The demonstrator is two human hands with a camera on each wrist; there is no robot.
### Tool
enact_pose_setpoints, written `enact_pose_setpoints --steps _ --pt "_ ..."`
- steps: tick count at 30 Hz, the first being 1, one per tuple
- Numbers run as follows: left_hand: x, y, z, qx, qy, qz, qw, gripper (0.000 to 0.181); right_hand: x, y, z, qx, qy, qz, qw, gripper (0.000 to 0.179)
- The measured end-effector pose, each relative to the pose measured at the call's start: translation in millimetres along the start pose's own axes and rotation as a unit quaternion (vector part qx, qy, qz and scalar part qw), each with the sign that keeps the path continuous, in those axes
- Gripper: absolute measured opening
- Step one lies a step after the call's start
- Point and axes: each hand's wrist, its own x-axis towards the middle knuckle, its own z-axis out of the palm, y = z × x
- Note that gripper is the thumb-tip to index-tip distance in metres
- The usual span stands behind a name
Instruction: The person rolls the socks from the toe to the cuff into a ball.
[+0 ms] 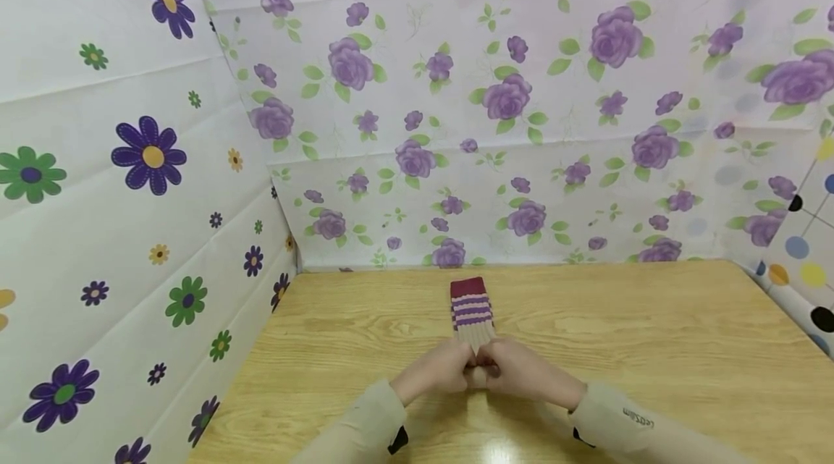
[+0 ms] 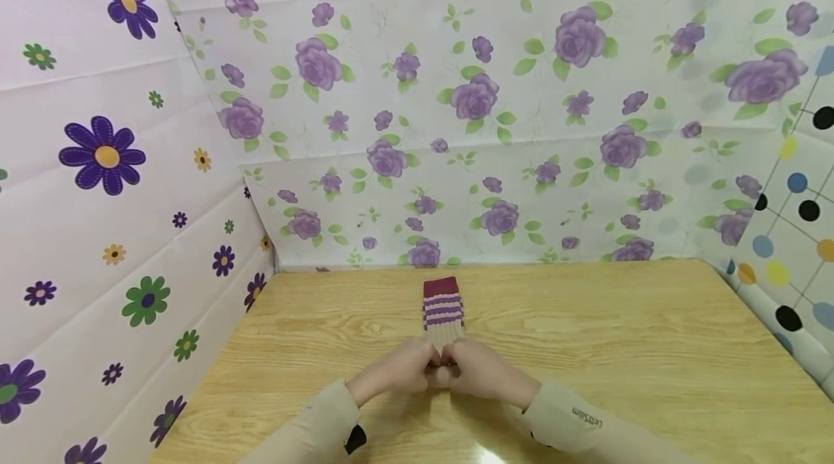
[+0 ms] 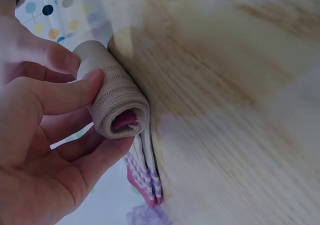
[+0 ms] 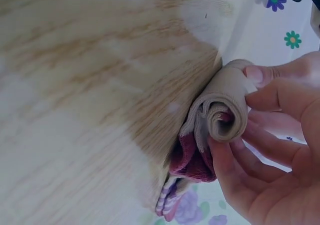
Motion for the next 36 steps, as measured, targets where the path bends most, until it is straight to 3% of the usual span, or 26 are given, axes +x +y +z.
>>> enact_pose_setpoints --steps 6,13,19,23,27,33,36 --pt "6.8 -7.9 -4.8 -0.056 -0.029 0.002 0.998 0.04 -2.7 0 0 -0.042 0.032 -0.032 0.9981 0.014" --pt "10.0 -17.2 -12.1 -0.113 -0.068 0.0 0.9913 0.037 -3.7 0 0 -0.083 0.003 -0.021 0.9964 0.028" --pt "11.5 -19.9 -11.9 -0.143 -0.076 -0.033 0.9863 0.025 -2.8 2 5 -0.125 -0.003 -0.025 0.9918 0.025" --pt "12.3 -21.1 -11.3 -0.167 -0.063 -0.07 0.9814 0.011 -1.4 3 8 -0.153 -0.004 -0.018 0.9881 0.024" --pt "11.6 -20.8 -10.6 -0.18 -0.04 -0.098 0.978 0.012 -0.2 5 10 -0.162 -0.004 -0.016 0.9867 0.019" --pt "10.2 -18.1 -5.8 -0.194 0.036 -0.129 0.9719 0.013 0.9 7 8 -0.131 -0.007 -0.027 0.9911 0.013" --pt "9.3 -13.4 -2.2 -0.184 0.068 -0.123 0.9729 0.011 1.2 8 6 -0.105 -0.006 -0.029 0.994 0.008"
